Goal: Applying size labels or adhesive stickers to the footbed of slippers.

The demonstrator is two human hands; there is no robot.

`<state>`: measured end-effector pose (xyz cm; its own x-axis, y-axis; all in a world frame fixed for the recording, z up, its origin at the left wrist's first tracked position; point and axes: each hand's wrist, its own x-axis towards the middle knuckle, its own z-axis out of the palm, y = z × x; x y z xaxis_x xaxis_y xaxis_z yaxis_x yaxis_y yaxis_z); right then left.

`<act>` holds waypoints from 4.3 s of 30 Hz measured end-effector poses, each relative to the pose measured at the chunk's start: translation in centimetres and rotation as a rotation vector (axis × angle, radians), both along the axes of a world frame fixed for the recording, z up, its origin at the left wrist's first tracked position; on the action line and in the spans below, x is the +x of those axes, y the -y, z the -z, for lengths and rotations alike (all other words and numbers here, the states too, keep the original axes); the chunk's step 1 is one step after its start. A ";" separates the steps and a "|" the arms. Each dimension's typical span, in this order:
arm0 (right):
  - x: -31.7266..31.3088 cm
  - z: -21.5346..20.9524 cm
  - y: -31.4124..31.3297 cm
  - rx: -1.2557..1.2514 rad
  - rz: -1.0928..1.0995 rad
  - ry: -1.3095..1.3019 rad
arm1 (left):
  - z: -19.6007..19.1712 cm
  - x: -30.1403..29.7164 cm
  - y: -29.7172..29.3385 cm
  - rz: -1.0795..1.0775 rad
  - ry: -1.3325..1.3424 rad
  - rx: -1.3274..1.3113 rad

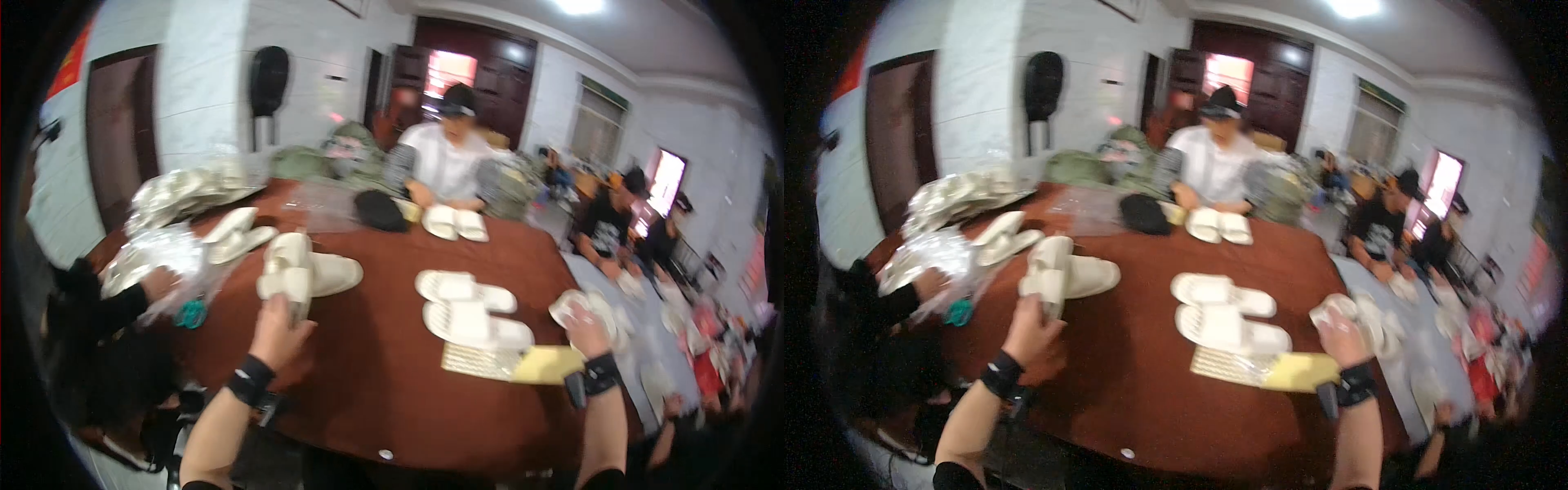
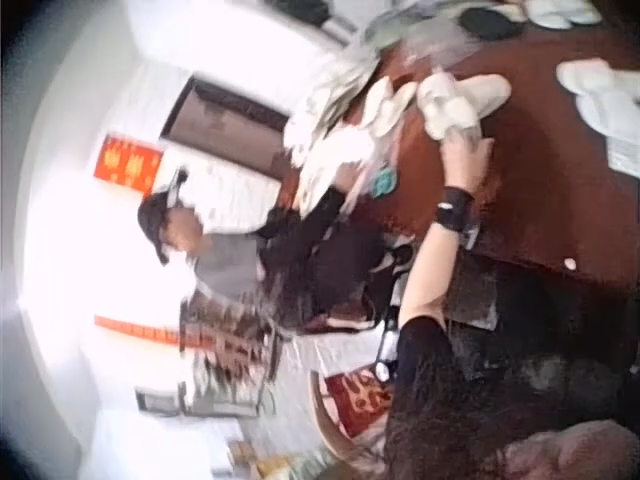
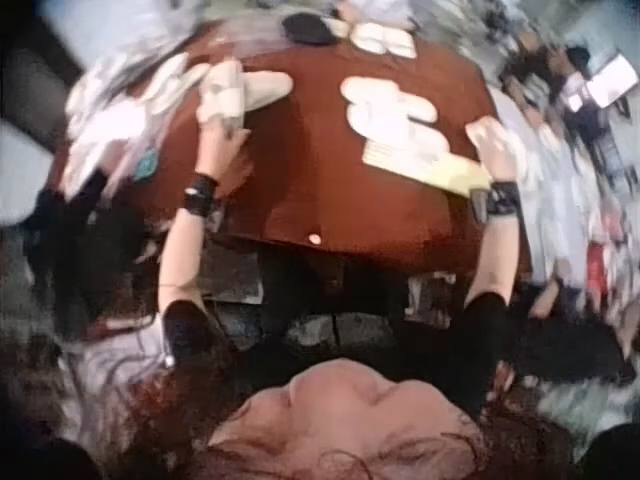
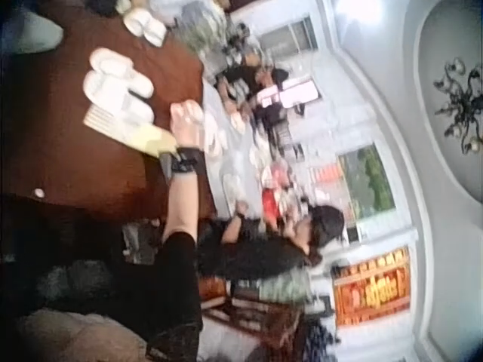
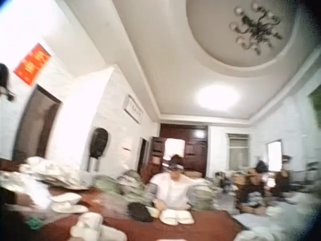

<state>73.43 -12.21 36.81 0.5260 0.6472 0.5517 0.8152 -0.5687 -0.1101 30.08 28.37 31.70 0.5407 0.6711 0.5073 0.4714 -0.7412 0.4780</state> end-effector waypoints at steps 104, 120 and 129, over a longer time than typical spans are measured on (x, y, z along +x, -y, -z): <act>-1.2 5.3 -11.9 -0.148 -0.201 -0.144 | -3.5 9.2 8.6 0.584 -0.388 0.363; 2.1 3.3 -12.4 -0.310 0.015 -0.319 | 0.3 12.3 14.2 0.910 -0.454 0.303; -0.6 5.9 -11.1 -0.284 -0.141 -0.441 | 0.3 12.5 15.4 0.869 -0.528 0.290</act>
